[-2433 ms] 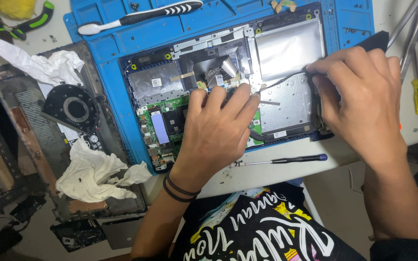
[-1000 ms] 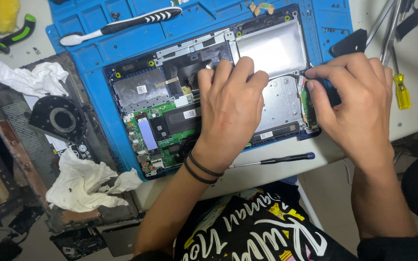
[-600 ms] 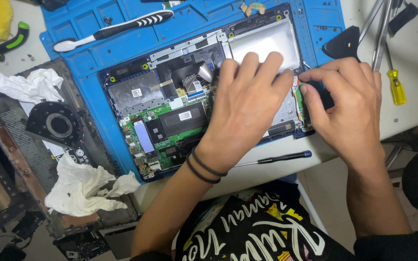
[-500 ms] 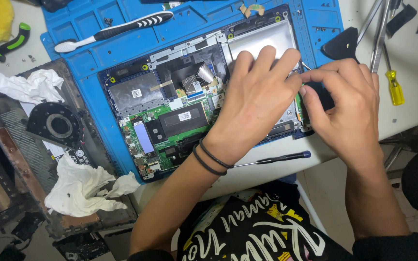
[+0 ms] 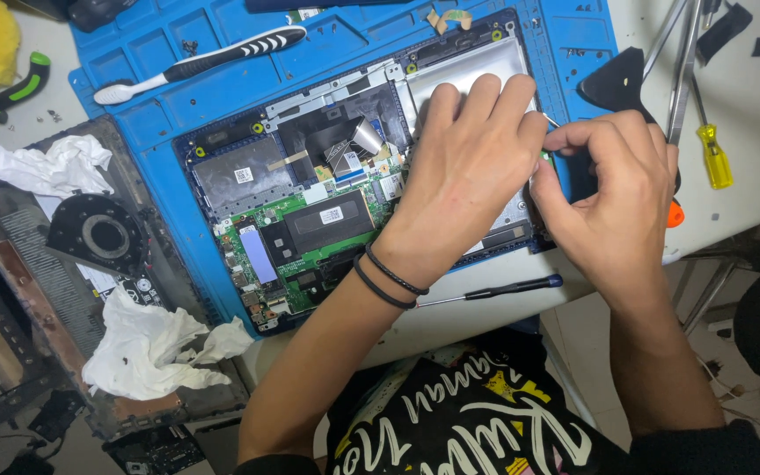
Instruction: Cleaning a laptop cooling fan with a toothbrush and reinstalling it into the laptop chassis.
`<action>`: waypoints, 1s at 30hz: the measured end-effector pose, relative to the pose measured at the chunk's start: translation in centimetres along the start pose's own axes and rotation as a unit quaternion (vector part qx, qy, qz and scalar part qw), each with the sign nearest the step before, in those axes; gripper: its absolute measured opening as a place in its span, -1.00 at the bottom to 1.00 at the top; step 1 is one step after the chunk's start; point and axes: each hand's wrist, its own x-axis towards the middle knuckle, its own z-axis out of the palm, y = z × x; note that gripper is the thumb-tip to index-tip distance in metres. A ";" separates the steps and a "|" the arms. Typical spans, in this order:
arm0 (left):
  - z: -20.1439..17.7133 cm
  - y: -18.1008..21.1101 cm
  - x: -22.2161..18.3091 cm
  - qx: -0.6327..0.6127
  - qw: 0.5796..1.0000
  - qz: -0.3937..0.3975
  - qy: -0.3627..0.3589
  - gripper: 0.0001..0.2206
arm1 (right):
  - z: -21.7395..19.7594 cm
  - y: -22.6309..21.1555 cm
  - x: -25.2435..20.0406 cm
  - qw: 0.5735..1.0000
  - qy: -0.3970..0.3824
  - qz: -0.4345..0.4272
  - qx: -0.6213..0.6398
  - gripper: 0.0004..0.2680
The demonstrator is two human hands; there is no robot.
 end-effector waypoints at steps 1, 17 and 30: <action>0.1 0.0 0.0 0.000 1.000 0.000 0.000 -0.73 | 0.1 0.1 -0.1 1.000 0.000 0.000 0.000 -0.93; 2.5 0.9 -0.2 -0.102 0.989 -0.060 0.087 -0.78 | 0.9 3.0 -1.4 0.998 0.004 -0.053 -0.042 -0.92; 0.4 -0.7 -0.3 0.091 0.992 0.058 0.067 -0.75 | 0.2 1.1 -0.9 0.999 0.007 -0.014 -0.051 -0.91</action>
